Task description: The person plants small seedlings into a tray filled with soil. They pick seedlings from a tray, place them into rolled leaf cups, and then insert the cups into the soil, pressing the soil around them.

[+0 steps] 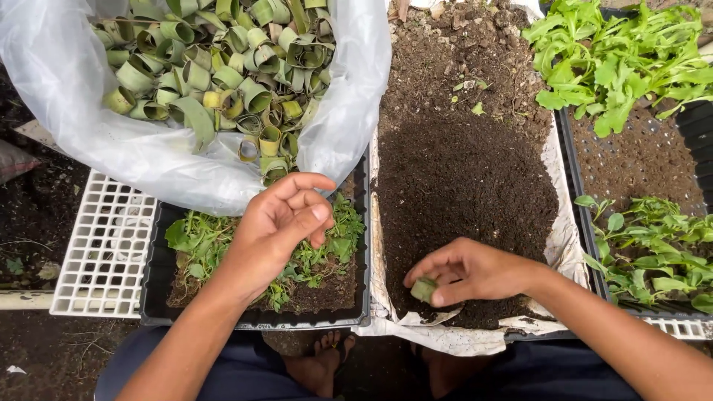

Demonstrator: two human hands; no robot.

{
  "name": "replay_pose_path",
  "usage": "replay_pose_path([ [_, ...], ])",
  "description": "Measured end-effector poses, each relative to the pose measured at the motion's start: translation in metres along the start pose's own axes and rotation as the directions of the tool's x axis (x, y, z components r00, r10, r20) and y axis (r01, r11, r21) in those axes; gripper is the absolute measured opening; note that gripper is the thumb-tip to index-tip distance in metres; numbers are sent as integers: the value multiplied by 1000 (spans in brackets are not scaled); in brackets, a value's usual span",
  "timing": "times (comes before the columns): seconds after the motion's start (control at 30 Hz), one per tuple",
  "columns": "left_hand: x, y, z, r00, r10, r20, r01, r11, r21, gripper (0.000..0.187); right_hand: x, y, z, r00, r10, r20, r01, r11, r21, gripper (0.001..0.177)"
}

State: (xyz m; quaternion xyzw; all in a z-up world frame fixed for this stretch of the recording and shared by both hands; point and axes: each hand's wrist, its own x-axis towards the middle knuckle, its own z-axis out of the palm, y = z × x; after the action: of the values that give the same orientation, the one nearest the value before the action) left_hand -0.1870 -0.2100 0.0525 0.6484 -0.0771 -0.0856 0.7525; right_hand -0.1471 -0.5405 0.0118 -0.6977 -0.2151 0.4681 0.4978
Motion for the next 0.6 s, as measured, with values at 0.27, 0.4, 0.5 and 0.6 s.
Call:
replay_pose_path([
  [0.27, 3, -3, 3, 999, -20, -35, 20, 1000, 8, 22, 1, 5, -27, 935, -104, -338, 134, 989, 67, 49],
  [0.4, 6, -7, -4, 993, 100, -67, -100, 995, 4, 28, 13, 11, 6, 993, -101, -57, 108, 985, 138, 45],
  [0.5, -8, 13, -27, 967, 201, -154, -204, 979, -1, 27, 18, 5, -5, 949, -165, -267, 178, 984, 23, 44],
  [0.6, -32, 31, -56, 924, 280, -262, -274, 960, 58, 24, 1, -13, -17, 838, -221, -499, 51, 942, -331, 41],
])
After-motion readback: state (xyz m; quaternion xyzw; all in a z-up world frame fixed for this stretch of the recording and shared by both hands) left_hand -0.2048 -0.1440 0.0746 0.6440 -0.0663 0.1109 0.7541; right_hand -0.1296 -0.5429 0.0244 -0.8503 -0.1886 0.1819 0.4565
